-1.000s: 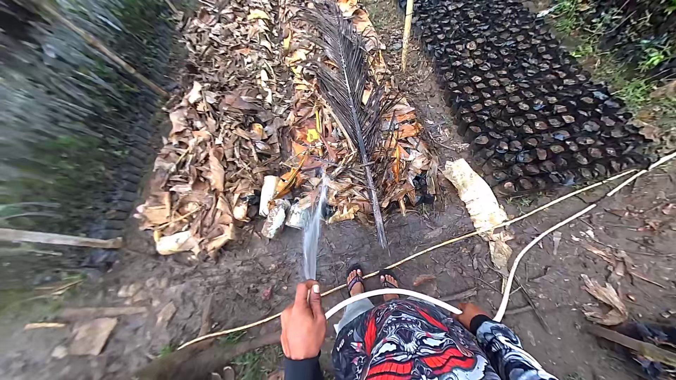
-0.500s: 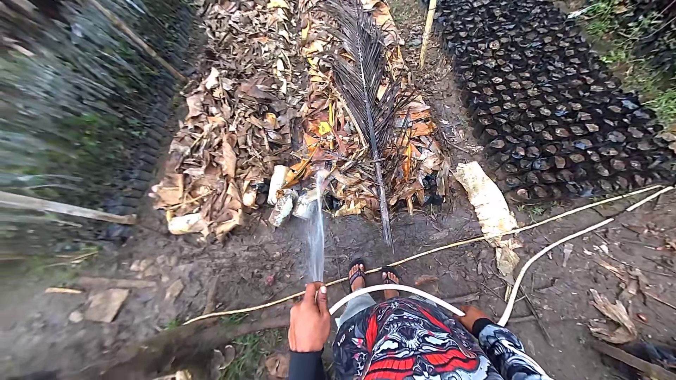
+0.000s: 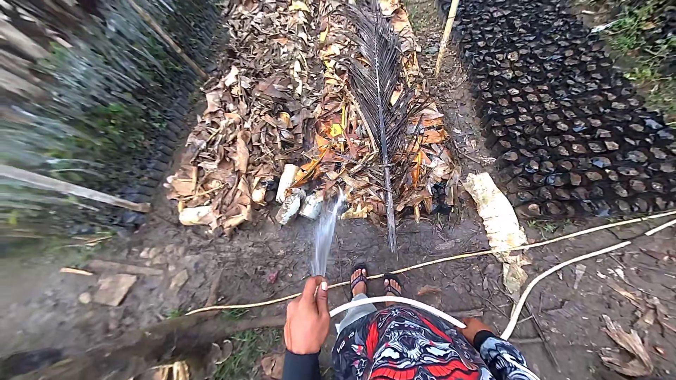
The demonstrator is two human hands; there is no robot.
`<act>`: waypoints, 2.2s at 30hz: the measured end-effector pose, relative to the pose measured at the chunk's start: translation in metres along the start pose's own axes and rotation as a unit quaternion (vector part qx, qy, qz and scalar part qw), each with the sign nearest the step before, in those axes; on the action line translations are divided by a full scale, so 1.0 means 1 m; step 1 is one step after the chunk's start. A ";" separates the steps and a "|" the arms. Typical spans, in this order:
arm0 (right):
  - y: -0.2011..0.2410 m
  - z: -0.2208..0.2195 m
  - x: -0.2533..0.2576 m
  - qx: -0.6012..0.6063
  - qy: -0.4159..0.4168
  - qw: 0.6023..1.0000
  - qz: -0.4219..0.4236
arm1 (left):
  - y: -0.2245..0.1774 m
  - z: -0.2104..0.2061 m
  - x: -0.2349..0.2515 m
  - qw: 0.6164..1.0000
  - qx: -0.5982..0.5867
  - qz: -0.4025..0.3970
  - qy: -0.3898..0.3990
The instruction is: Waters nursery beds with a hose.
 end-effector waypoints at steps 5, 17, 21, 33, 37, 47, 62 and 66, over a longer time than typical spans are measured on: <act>-0.005 0.001 0.004 0.038 -0.014 0.999 -0.005 | -0.017 -0.002 0.013 0.997 -0.027 -0.058 -0.038; -0.016 0.006 -0.015 0.093 -0.052 0.994 -0.011 | -0.061 -0.008 0.040 0.988 -0.079 -0.112 -0.071; -0.016 0.003 -0.018 0.094 -0.048 0.994 -0.013 | -0.059 -0.008 0.046 0.989 -0.073 -0.089 -0.088; -0.011 0.004 -0.012 0.083 -0.039 0.996 -0.012 | -0.044 -0.010 0.047 0.994 -0.057 -0.053 -0.082; -0.009 0.009 -0.013 0.087 -0.041 0.995 -0.011 | -0.042 -0.003 0.047 0.991 -0.061 -0.036 -0.110; -0.003 0.011 -0.013 0.068 -0.031 0.997 0.000 | -0.037 -0.006 0.048 0.996 -0.049 -0.012 -0.070; -0.013 0.006 -0.007 0.068 -0.037 0.997 -0.008 | -0.080 -0.021 0.047 0.990 -0.070 -0.114 -0.046; -0.016 0.003 -0.005 0.068 -0.041 0.997 -0.003 | -0.087 -0.025 0.046 0.986 -0.075 -0.150 -0.022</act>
Point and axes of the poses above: each hand's wrist, its own x-axis towards the middle knuckle, its own z-axis out of the back of the hand, y = z × x, the point moved 8 cm from there along x, towards the middle knuckle, and after that the axes turned 5 degrees about z, right-handed, at the moved point
